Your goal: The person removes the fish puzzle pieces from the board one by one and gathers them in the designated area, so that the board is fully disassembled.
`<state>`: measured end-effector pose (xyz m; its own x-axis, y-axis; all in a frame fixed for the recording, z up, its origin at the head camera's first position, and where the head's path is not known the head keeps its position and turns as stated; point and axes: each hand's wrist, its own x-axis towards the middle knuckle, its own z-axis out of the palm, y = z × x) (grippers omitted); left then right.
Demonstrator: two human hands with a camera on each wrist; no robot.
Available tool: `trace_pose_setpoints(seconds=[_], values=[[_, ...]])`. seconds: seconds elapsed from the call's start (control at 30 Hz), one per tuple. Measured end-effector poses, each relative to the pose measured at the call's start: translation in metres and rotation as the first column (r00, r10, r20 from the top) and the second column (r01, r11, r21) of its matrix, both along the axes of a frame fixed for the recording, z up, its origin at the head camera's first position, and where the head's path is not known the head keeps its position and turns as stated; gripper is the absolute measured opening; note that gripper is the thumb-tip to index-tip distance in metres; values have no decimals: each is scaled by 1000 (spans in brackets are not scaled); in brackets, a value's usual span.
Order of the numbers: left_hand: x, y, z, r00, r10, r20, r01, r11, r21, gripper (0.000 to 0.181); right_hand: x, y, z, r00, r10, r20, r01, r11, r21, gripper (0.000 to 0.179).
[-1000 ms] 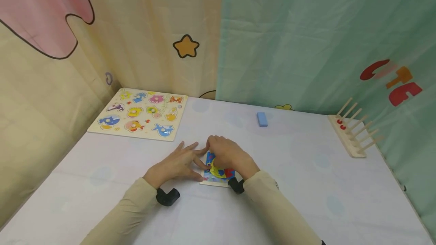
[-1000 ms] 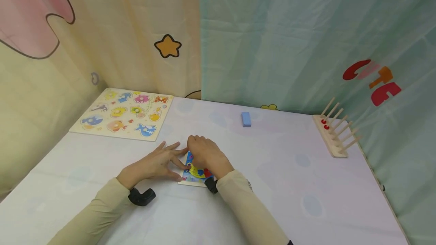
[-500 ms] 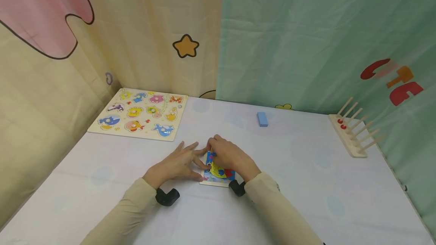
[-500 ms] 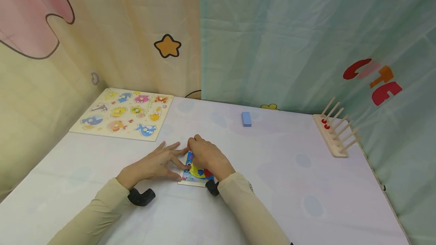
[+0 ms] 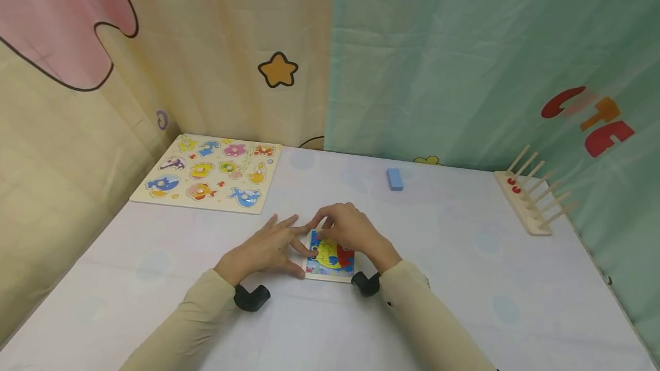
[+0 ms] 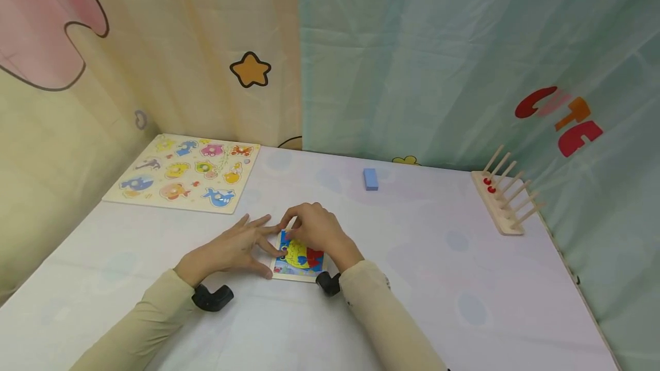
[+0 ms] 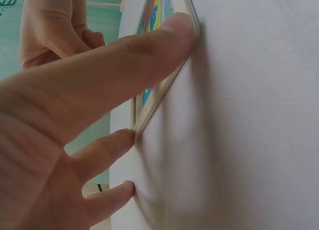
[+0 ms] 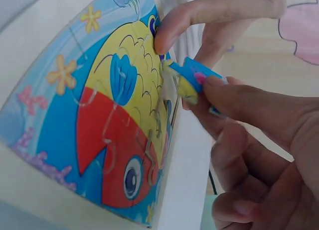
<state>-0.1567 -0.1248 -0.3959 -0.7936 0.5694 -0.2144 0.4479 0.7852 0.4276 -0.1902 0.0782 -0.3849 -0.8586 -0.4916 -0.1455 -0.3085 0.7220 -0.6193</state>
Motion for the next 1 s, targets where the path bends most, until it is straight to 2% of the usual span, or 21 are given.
trace_pose_setpoints(seconds=[0.17, 0.33, 0.7, 1.0], values=[[0, 0, 1, 1000, -7, 1, 7, 1000, -2, 48, -1, 15, -2, 999, -35, 40, 41, 989, -144, 15], [0, 0, 1, 1000, -5, 5, 5, 1000, 12, 49, -1, 36, -4, 994, -78, 79, 91, 978, -188, 14], [1, 0, 0, 1000, 8, 22, -9, 999, 40, 49, 7, 90, -12, 979, -185, 87, 197, 968, -155, 13], [0, -1, 0, 1000, -3, 21, 1, 999, 51, 49, 10, 121, -13, 973, -223, 56, 227, 969, -96, 13]])
